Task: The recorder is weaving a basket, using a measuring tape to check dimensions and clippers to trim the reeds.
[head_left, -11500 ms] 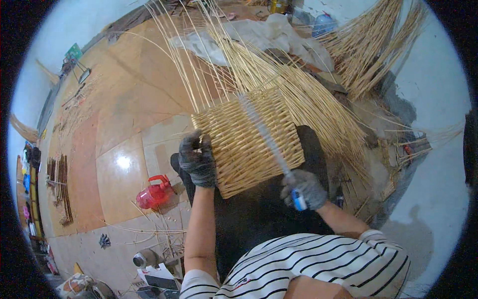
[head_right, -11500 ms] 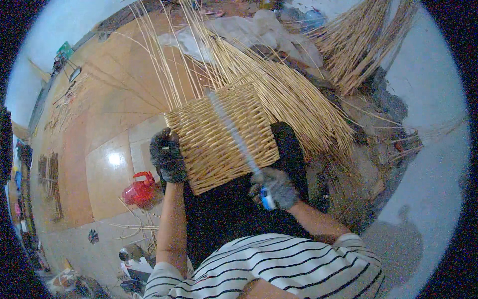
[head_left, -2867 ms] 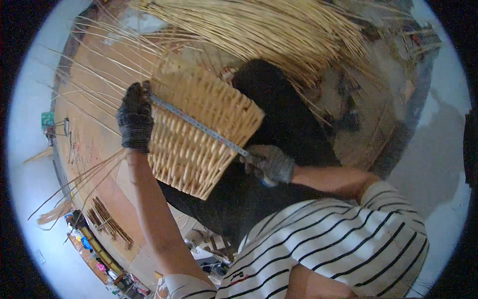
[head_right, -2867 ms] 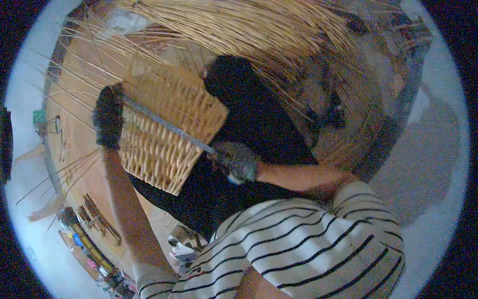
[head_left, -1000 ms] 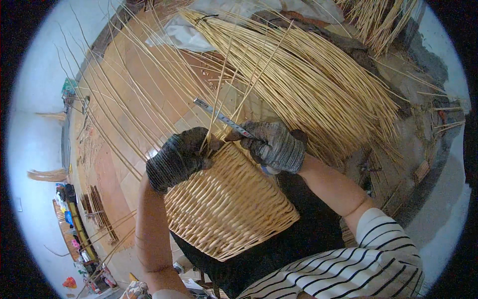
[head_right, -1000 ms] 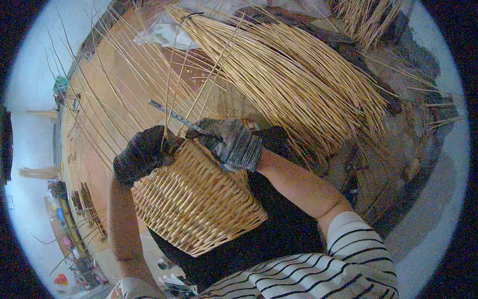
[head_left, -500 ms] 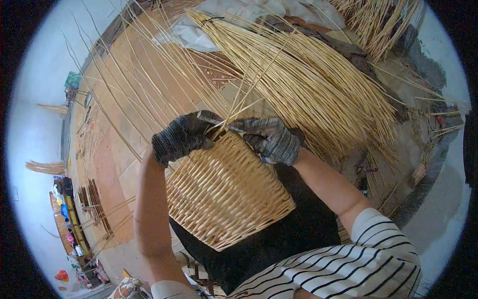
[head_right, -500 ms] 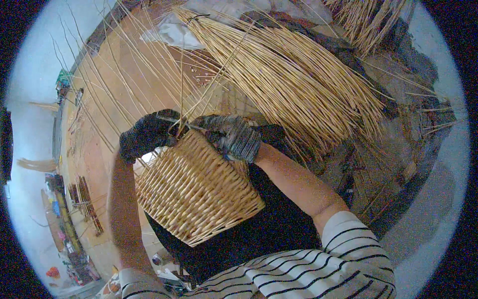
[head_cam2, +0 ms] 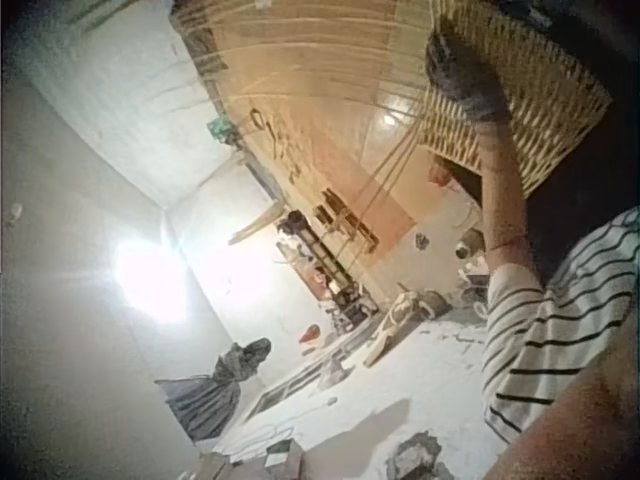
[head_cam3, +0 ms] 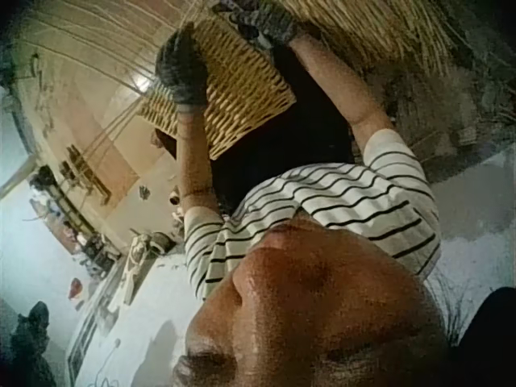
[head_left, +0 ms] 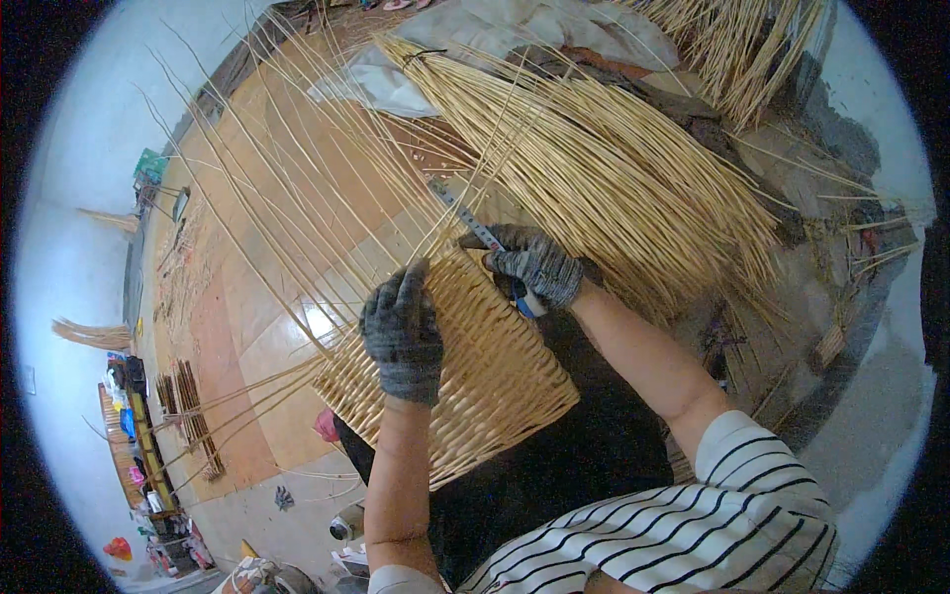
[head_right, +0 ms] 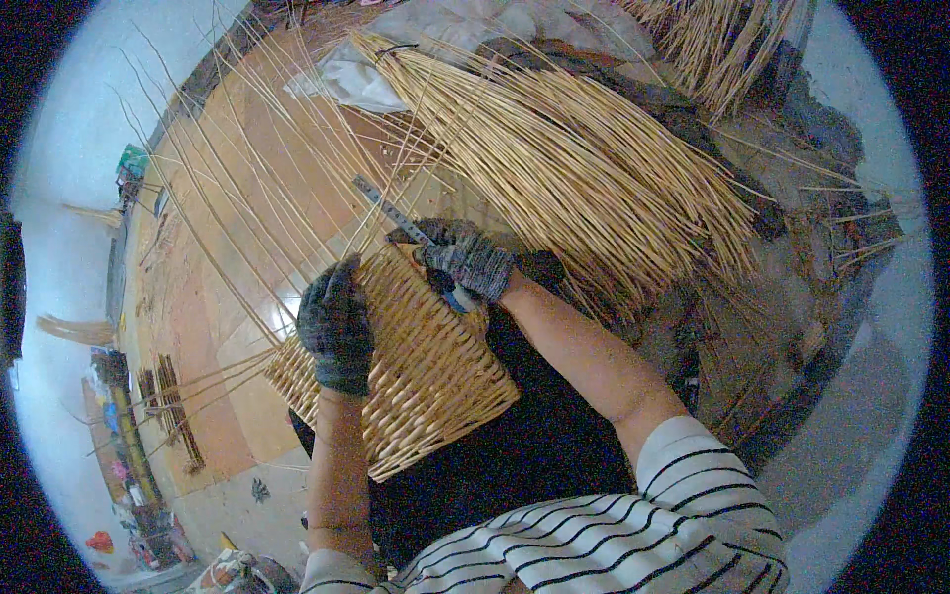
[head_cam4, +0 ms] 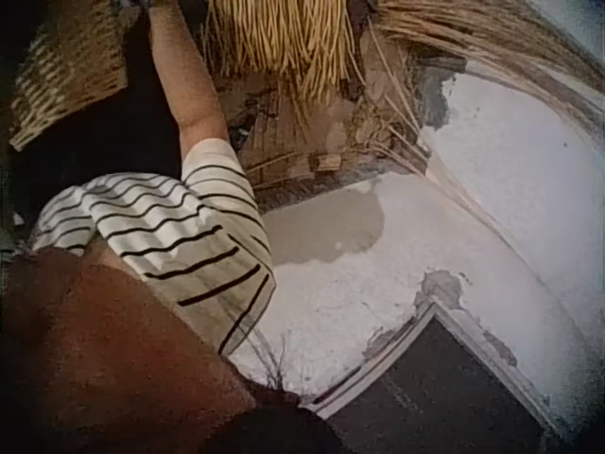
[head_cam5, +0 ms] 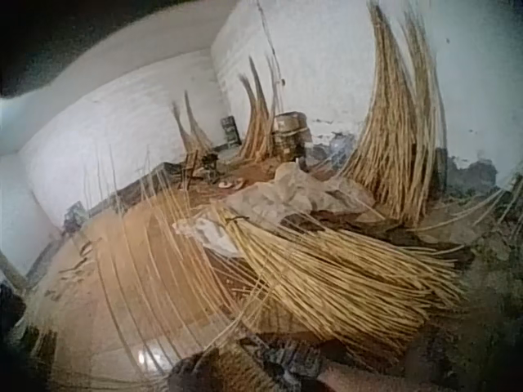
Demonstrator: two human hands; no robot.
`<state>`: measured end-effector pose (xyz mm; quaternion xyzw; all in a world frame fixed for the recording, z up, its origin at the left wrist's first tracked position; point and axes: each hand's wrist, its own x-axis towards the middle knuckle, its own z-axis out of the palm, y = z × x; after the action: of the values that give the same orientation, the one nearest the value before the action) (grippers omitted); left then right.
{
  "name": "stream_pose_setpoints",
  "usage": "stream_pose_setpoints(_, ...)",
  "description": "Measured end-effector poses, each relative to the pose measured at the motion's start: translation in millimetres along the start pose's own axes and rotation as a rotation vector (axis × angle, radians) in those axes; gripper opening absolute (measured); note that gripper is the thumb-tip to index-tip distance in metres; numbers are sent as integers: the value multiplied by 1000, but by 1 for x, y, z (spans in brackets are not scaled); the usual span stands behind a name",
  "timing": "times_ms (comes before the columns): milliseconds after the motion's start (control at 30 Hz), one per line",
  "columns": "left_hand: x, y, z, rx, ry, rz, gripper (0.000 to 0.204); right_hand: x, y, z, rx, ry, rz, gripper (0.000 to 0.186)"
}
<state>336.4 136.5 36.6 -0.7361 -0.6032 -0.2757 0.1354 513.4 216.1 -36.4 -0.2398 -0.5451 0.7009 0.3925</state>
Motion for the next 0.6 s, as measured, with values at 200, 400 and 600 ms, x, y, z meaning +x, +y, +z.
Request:
stream_pose_setpoints(200,18,-14,-1,17,-197,-60,18,-3,-8,11,-85,58,-67,30)
stream_pose_setpoints(400,10,-11,27,99,-46,109,16,-6,-17,4,23,72,-64,25)
stream_pose_setpoints(600,-3,-55,60,375,-329,-189,21,-31,-37,-6,356,754,-311,22)
